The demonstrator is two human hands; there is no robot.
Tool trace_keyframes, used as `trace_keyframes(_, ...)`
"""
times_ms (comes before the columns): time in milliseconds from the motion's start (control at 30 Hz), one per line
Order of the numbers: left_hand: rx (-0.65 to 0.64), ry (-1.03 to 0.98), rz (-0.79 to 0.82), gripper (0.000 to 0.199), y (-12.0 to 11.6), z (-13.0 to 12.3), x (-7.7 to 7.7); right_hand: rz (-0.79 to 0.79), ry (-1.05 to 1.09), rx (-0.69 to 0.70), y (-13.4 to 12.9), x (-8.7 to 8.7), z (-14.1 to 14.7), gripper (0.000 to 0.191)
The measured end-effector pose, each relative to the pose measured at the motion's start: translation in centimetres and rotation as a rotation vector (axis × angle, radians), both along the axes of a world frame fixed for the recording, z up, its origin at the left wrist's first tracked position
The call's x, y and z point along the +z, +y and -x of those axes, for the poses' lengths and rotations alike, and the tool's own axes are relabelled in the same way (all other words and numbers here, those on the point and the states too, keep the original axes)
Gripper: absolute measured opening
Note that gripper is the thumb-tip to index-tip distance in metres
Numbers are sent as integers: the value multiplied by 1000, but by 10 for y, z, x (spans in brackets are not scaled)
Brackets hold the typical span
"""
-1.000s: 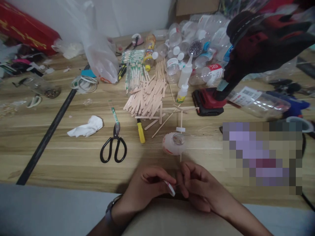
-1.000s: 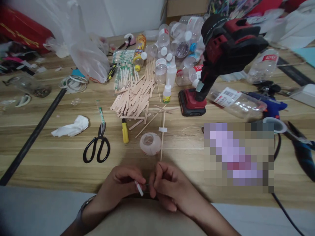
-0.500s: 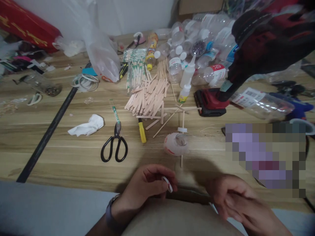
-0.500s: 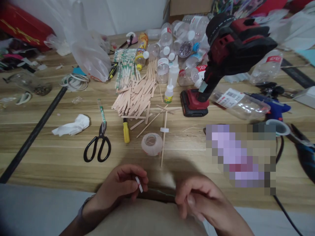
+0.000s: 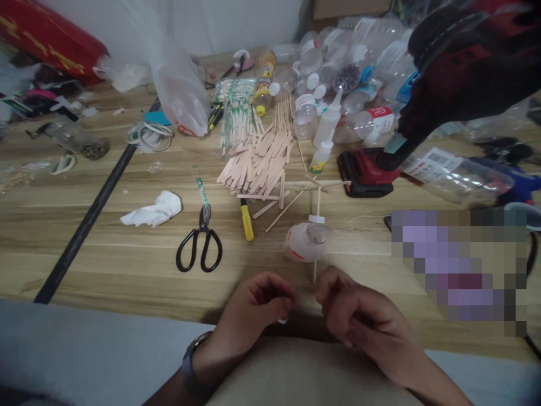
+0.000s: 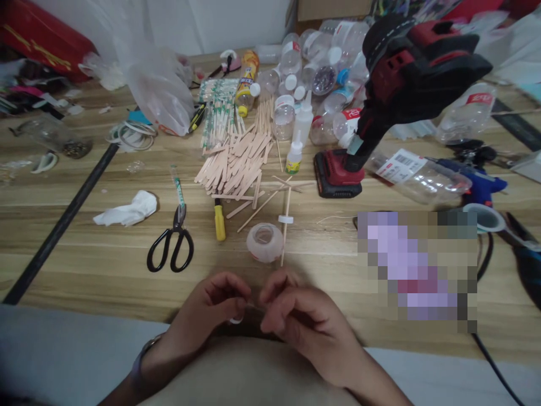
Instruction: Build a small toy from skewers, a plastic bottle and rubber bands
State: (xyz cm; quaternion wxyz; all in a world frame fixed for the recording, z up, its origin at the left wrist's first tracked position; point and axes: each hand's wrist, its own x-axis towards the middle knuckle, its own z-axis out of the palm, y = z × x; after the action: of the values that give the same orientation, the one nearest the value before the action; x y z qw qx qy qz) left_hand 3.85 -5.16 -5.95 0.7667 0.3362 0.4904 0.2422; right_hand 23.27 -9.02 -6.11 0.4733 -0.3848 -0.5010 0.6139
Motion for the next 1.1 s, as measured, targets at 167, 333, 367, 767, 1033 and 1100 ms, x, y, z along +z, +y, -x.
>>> trace_keyframes(167,-20,77,-125,22,-3,1,2,294,-36,-88,6,6,12,22)
trace_keyframes(333,-101,241,-303,25,-5,1,4,171,-371,-253,9,6,21,16)
trace_keyframes(367,-123,265,-333,23,-6,1,5,127,-449,-291,10,6,22,16)
trace_keyframes(767,-120,408,-548,9,-7,6,7,-20,-585,-33,22,6,30,24)
trace_keyframes(1033,-62,504,-653,1,-7,8,3,-22,-589,81,17,7,21,23)
trace_keyframes(1100,-60,504,-654,0,-8,9,1,1,-543,131,17,9,20,27)
